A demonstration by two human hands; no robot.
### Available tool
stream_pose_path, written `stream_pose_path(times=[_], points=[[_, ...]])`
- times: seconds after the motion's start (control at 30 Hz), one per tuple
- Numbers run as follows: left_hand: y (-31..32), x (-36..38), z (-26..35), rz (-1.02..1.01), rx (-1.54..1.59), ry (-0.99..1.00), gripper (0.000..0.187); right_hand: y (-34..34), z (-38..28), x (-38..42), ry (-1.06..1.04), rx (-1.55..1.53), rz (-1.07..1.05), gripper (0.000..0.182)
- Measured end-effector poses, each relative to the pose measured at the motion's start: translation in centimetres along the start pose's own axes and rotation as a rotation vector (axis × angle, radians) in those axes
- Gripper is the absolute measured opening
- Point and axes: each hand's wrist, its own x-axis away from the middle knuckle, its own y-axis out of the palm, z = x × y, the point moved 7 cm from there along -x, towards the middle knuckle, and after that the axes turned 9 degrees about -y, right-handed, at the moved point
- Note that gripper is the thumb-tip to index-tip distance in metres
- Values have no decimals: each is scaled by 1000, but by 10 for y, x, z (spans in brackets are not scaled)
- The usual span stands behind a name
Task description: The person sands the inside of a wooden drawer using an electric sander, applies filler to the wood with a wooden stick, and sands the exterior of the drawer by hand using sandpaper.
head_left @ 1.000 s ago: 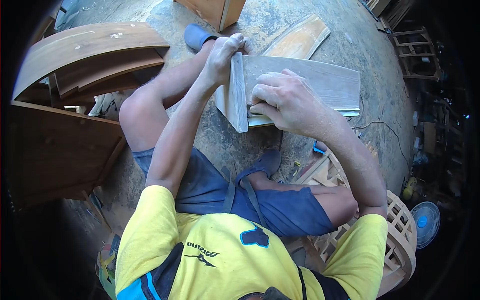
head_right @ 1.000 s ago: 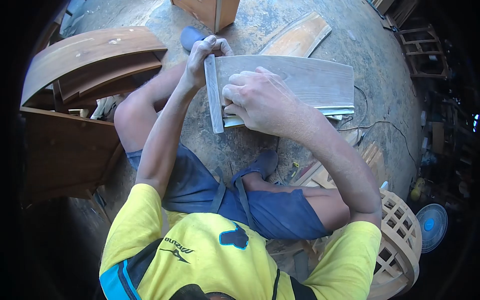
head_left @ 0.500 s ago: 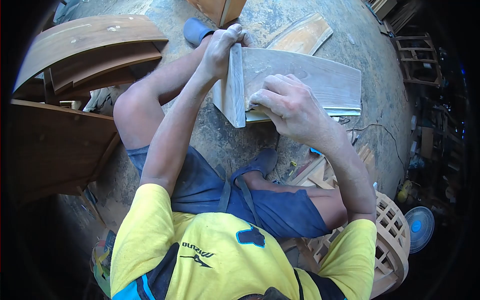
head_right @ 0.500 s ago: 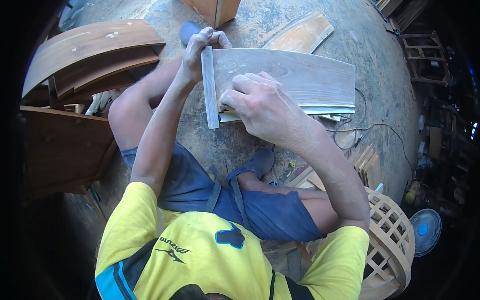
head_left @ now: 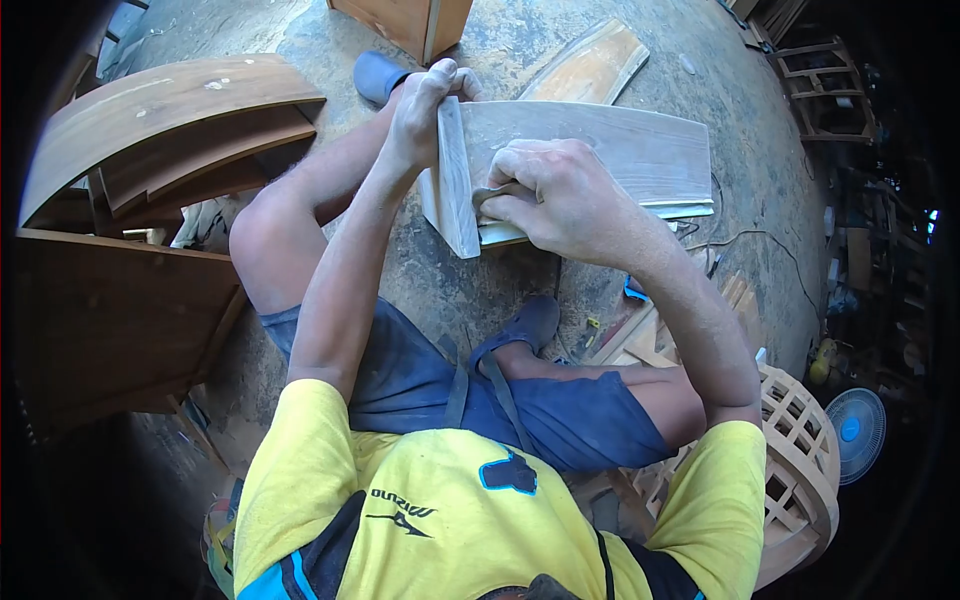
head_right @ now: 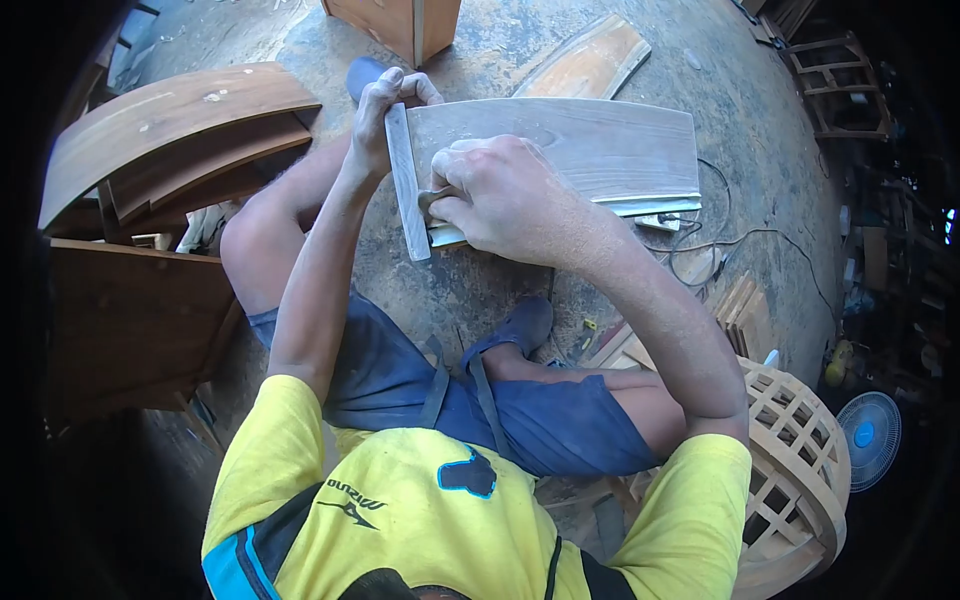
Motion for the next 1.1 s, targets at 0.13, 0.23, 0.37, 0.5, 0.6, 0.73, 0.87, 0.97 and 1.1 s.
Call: stream_pose_path(times=[0.13, 0.23, 0.37, 0.5, 0.6, 0.73, 0.87, 0.97, 1.1], points=[[2, 7, -4, -39, 74, -89, 72, -1, 0, -19, 23, 52, -177, 16], [0, 3, -2, -28, 32, -78, 72, 0, -1, -18, 58, 77, -203, 17], [3, 7, -7, -15, 152, -108, 73, -1, -8, -19, 79, 43, -290, 18], [5, 5, -7, 3, 190, -114, 78, -5, 7, -24, 66, 46, -95, 19], [3, 4, -4, 36, 128, -85, 77, 6, -5, -6, 10, 116, -269, 19], [5, -1, -10, -2, 212, -135, 77, -5, -13, -18, -109, 214, -69, 22], [5, 2, -8, 10, 162, -126, 76, 2, -19, -2, -128, 161, -213, 14], [5, 2, -9, 0, 169, -147, 76, 6, -11, 6, -6, 39, -451, 14], [2, 0, -16, 6, 259, -125, 76, 8, -18, 10, -230, 192, -186, 16]])
